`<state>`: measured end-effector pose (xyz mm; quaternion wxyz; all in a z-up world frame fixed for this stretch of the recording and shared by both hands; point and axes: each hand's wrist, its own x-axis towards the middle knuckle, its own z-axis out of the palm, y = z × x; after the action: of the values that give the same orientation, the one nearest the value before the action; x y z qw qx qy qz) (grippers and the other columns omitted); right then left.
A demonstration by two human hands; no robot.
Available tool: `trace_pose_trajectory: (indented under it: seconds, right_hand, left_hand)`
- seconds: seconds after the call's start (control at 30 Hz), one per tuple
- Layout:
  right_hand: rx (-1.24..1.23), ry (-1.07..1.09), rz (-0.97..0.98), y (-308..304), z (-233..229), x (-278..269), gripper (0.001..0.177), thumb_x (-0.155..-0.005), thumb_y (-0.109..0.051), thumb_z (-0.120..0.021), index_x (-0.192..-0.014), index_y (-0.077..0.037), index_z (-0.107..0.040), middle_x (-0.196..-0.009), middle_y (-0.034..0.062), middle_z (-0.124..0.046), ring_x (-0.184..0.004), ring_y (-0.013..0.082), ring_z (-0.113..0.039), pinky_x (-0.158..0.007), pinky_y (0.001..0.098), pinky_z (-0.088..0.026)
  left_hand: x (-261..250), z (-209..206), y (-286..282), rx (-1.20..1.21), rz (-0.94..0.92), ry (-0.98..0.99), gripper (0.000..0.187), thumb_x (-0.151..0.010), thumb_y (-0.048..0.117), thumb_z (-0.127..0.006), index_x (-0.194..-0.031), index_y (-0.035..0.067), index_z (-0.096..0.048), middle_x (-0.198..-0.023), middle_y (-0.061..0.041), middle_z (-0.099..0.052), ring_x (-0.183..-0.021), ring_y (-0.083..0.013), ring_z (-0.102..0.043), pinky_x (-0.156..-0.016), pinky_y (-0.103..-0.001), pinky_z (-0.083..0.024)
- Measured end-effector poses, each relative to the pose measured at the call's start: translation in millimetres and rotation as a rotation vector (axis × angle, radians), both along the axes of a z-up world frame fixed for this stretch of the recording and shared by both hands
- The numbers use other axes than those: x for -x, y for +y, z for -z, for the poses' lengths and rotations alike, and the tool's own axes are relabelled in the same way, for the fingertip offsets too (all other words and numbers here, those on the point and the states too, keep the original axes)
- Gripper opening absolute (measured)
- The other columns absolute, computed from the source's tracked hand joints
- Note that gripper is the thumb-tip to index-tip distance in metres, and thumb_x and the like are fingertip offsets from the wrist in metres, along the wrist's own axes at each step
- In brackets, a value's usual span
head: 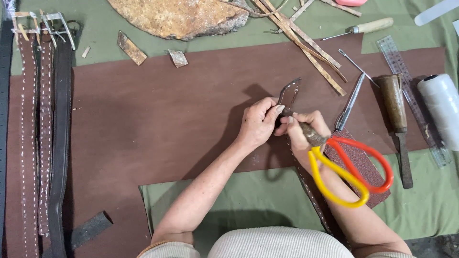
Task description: Trimming the edges of a stitched leather strap using scissors and a wooden burnishing tool on a workshop table.
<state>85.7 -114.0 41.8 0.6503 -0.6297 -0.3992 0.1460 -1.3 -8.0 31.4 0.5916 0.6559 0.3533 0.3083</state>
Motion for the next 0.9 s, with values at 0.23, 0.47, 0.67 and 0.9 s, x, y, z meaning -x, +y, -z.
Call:
trace_pose_trajectory:
  seconds: [0.23,0.47,0.67,0.9]
  right_hand:
    - [0.052,0.282,-0.003,1.8,-27.7,1.6,0.011,-0.101,-0.001,-0.058,-0.100,0.009,-0.055,-0.084,0.0240,-0.072,-0.061,0.0208,-0.071,-0.056,0.0289,-0.061]
    - [0.133,0.005,-0.053,-12.5,-6.1,-7.7,0.010,-0.099,0.002,-0.064,-0.105,0.007,-0.058,-0.077,0.0206,-0.072,-0.056,0.0178,-0.068,-0.050,0.0279,-0.050]
    - [0.080,-0.028,-0.048,-19.2,8.5,-11.1,0.009,-0.098,0.003,-0.065,-0.104,0.006,-0.060,-0.078,0.0226,-0.072,-0.056,0.0200,-0.069,-0.050,0.0286,-0.053]
    - [-0.008,-0.063,-0.060,-19.8,7.1,-11.7,0.008,-0.100,0.004,-0.063,-0.104,0.010,-0.059,-0.083,0.0236,-0.072,-0.063,0.0228,-0.073,-0.061,0.0300,-0.056]
  left_hand:
    - [-2.9,5.9,0.1,-0.005,-0.009,-0.022,0.009,-0.096,0.010,-0.070,-0.089,0.005,-0.072,-0.075,-0.020,-0.067,-0.068,-0.0295,-0.072,-0.060,-0.040,-0.055]
    - [-4.5,15.4,6.5,0.191,0.011,0.009,0.012,-0.094,0.019,-0.070,-0.086,0.010,-0.073,-0.056,-0.008,-0.064,-0.051,-0.0141,-0.067,-0.052,-0.028,-0.054]
    - [-7.0,22.5,10.5,0.218,0.042,0.066,0.021,-0.094,0.024,-0.070,-0.077,0.012,-0.069,-0.047,-0.005,-0.060,-0.047,-0.0117,-0.064,-0.050,-0.025,-0.051]
    - [-5.6,25.3,10.8,0.277,0.039,0.039,0.021,-0.097,0.023,-0.066,-0.082,0.011,-0.072,-0.055,-0.010,-0.063,-0.048,-0.0148,-0.067,-0.052,-0.027,-0.055]
